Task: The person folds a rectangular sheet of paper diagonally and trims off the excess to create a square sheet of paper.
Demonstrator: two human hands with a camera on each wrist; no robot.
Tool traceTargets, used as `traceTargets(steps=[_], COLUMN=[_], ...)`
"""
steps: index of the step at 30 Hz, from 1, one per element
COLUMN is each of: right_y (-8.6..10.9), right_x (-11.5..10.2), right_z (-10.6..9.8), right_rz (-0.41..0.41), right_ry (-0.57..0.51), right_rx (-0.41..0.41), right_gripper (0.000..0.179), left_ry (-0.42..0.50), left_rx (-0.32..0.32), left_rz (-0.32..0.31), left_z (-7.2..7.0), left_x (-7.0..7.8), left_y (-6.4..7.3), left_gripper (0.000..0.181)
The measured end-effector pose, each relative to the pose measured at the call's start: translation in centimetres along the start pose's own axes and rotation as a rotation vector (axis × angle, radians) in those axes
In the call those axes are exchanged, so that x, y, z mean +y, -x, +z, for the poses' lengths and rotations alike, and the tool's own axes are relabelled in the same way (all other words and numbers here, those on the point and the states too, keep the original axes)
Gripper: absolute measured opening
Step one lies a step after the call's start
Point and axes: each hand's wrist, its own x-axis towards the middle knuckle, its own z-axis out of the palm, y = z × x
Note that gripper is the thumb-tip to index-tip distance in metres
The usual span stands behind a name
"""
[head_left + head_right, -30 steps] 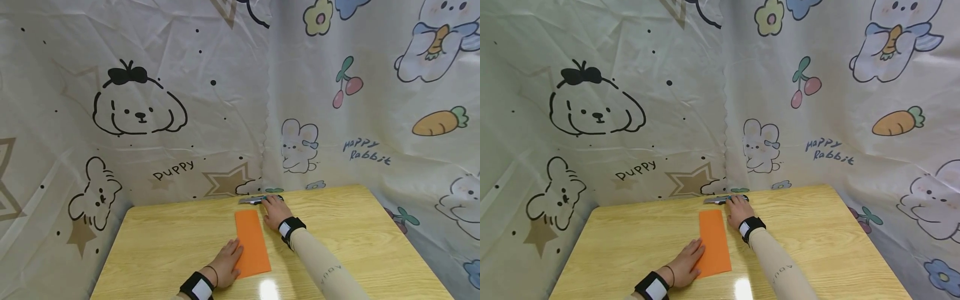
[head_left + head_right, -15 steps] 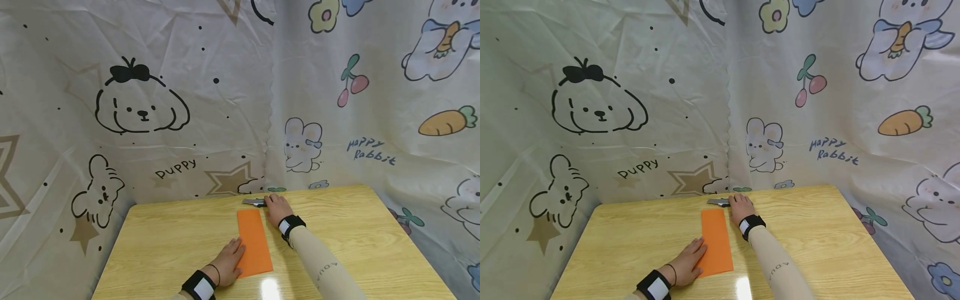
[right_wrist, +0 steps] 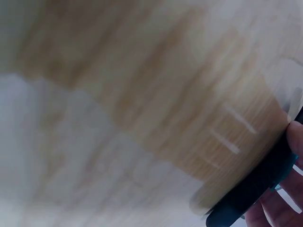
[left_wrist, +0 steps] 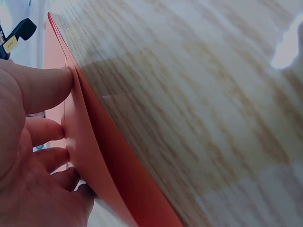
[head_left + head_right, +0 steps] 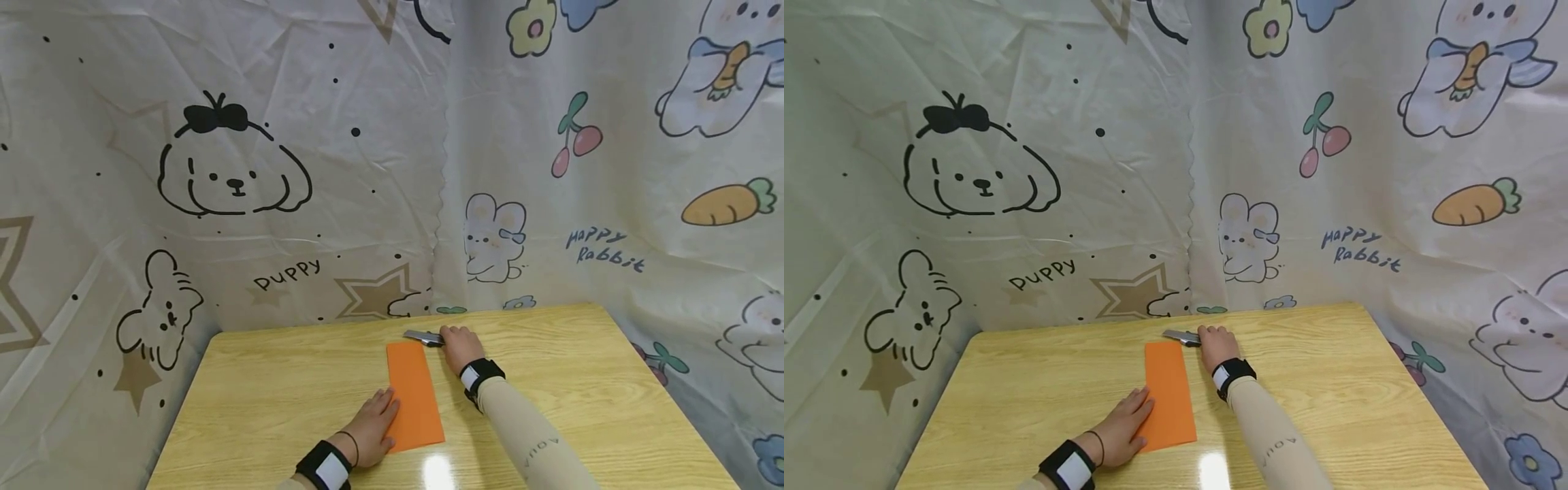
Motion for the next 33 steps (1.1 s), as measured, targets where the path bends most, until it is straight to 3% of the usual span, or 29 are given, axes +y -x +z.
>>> traceTargets(steps=[8,15,27,33], right_y=[1.5,2.9,3.9,4.2], right_x=[0.3,0.1,-1.3,-1.0], right_z=[-0.8,-0.6,-1.5,-1.6], right_rz=[-0.048,-0.064,0.023,-0.006], right_ry=[-0.117,-0.155,-0.275,-0.296], right_rx=[-0.054,-0.056,-0.098,-0.126], right_gripper=[0.027,0.024,0.014,0.029], left_ry=[0.004,0.014,-0.039,-0.048], left_rx=[0.003,-0.014,0.016,0.028], left_rz=[0.011,0.014,-0.044,-0.051], left_z=[0.0,0.1,0.7,1.0], left_x=[0.2,0.1,0.1,0.1], left_y=[0.0,0.0,-0.2,-0.4], left_gripper=[0.065,0.081,0.088,0.087])
